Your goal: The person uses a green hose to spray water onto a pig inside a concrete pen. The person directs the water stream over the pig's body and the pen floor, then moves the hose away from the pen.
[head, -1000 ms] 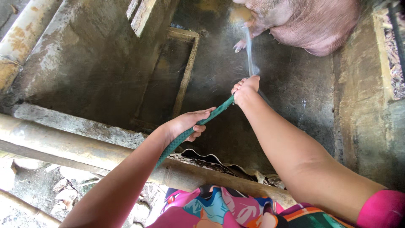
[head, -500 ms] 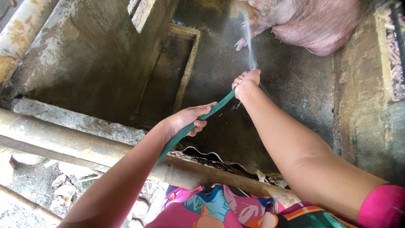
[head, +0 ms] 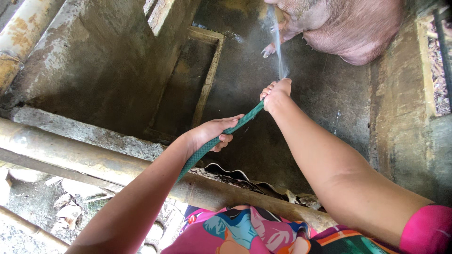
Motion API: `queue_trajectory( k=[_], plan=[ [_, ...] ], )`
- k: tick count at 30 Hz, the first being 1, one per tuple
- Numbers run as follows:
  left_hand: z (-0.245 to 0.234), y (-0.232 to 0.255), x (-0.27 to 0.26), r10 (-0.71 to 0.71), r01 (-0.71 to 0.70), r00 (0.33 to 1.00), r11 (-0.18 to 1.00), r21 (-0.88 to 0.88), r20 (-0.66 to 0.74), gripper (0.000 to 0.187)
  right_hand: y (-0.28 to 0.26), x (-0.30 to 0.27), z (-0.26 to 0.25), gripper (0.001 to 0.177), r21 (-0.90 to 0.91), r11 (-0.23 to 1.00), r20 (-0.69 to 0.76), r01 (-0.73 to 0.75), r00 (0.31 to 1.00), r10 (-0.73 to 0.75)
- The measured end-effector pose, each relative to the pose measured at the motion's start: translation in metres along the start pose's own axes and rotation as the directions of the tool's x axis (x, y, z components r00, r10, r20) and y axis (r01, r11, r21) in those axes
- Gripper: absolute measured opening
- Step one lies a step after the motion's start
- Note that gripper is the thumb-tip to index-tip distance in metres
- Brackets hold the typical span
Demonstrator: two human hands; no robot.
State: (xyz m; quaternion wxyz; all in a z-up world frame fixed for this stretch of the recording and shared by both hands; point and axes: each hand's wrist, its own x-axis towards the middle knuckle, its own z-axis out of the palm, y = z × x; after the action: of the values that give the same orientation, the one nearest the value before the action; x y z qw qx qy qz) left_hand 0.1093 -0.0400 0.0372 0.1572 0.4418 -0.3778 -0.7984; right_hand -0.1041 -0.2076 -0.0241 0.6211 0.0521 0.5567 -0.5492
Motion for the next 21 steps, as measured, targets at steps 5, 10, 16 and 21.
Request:
queue_trajectory(
  k=[5, 10, 16, 21],
  plan=[
    [0.002, 0.001, -0.002, 0.01, -0.01, 1.0, 1.0, -0.011, 0.008, 0.059, -0.001, -0.003, 0.0, 0.048, -0.01, 1.0, -0.004, 0.003, 1.0, -0.003],
    [0.005, 0.001, -0.004, -0.015, 0.016, 1.0, 1.0, 0.014, -0.02, 0.059, 0.001, -0.006, -0.003, 0.05, -0.021, 1.0, -0.028, -0.013, 1.0, 0.013],
    [0.001, -0.006, -0.003, -0.024, 0.025, 0.999, 0.999, -0.03, 0.024, 0.06, 0.006, -0.007, -0.009, 0.05, -0.007, 1.0, -0.025, -0.021, 0.999, 0.02],
    [-0.002, -0.01, 0.002, -0.001, 0.003, 0.999, 0.999, -0.039, 0.051, 0.06, 0.006, -0.005, -0.01, 0.051, -0.013, 1.0, -0.038, -0.025, 0.999, 0.024]
  ],
)
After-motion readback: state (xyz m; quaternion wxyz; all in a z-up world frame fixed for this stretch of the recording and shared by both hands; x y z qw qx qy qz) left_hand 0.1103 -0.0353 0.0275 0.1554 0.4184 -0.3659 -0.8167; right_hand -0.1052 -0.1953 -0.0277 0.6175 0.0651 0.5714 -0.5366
